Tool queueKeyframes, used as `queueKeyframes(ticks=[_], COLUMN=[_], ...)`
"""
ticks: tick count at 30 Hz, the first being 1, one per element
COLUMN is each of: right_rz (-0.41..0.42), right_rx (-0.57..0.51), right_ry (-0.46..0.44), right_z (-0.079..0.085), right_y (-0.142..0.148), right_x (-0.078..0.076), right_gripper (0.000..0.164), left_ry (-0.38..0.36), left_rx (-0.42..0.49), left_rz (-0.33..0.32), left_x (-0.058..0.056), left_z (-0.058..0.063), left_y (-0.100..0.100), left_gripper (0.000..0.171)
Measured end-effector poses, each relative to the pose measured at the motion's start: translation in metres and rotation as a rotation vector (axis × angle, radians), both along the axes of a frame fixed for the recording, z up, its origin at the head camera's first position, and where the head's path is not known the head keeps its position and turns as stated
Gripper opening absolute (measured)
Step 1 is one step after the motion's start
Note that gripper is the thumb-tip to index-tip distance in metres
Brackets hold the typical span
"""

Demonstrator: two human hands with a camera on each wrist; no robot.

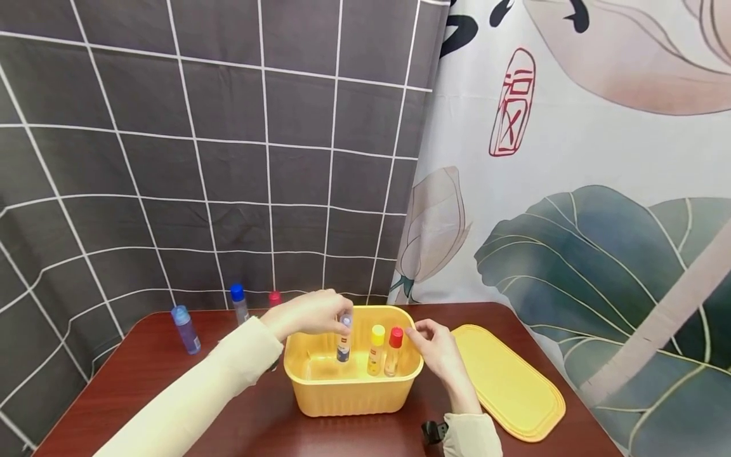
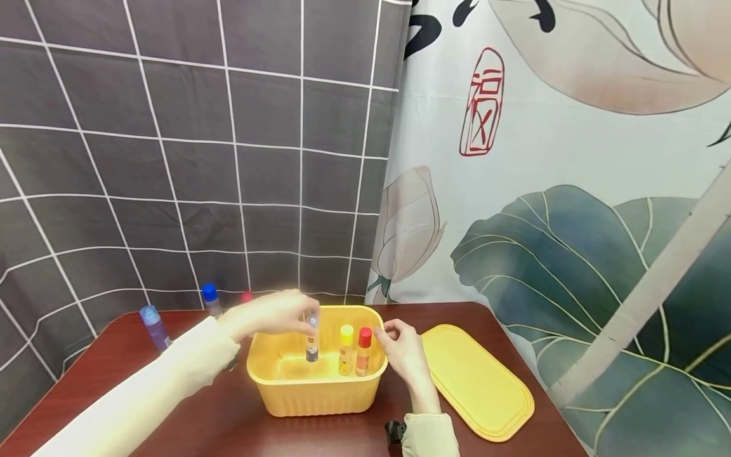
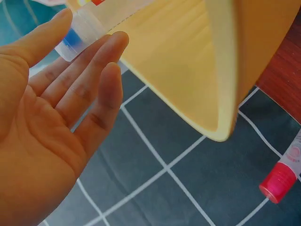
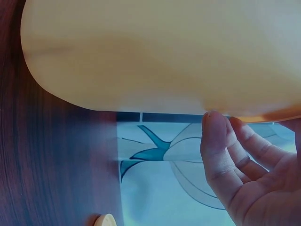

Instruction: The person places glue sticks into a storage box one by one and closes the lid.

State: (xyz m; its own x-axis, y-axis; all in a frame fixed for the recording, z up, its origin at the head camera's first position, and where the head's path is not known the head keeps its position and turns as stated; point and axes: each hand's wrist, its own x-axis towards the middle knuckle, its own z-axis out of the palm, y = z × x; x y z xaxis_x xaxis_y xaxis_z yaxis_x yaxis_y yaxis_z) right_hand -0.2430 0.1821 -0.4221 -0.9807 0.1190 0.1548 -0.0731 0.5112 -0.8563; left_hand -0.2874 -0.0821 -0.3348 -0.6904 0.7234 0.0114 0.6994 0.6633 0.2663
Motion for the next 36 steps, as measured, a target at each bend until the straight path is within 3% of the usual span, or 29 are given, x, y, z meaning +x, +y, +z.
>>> queueKeyframes(ticks=[13, 36], right_rz=[0.000, 0.001], right_rx=[-0.011, -0.011], right_ry=[0.015, -0.001], right_z=[0.000, 0.001], right_y=[0.003, 0.000], right_x=[0.000, -0.002], right_gripper=[0.021, 0.020], left_ry=[0.018, -0.020], left_rx=[-0.152, -0.216], left_rz=[-0.012, 0.006], left_x=[-0.005, -0.009], left_z=[-0.006, -0.013], left_y=[0.031, 0.041], left_gripper=[0.015, 0.015])
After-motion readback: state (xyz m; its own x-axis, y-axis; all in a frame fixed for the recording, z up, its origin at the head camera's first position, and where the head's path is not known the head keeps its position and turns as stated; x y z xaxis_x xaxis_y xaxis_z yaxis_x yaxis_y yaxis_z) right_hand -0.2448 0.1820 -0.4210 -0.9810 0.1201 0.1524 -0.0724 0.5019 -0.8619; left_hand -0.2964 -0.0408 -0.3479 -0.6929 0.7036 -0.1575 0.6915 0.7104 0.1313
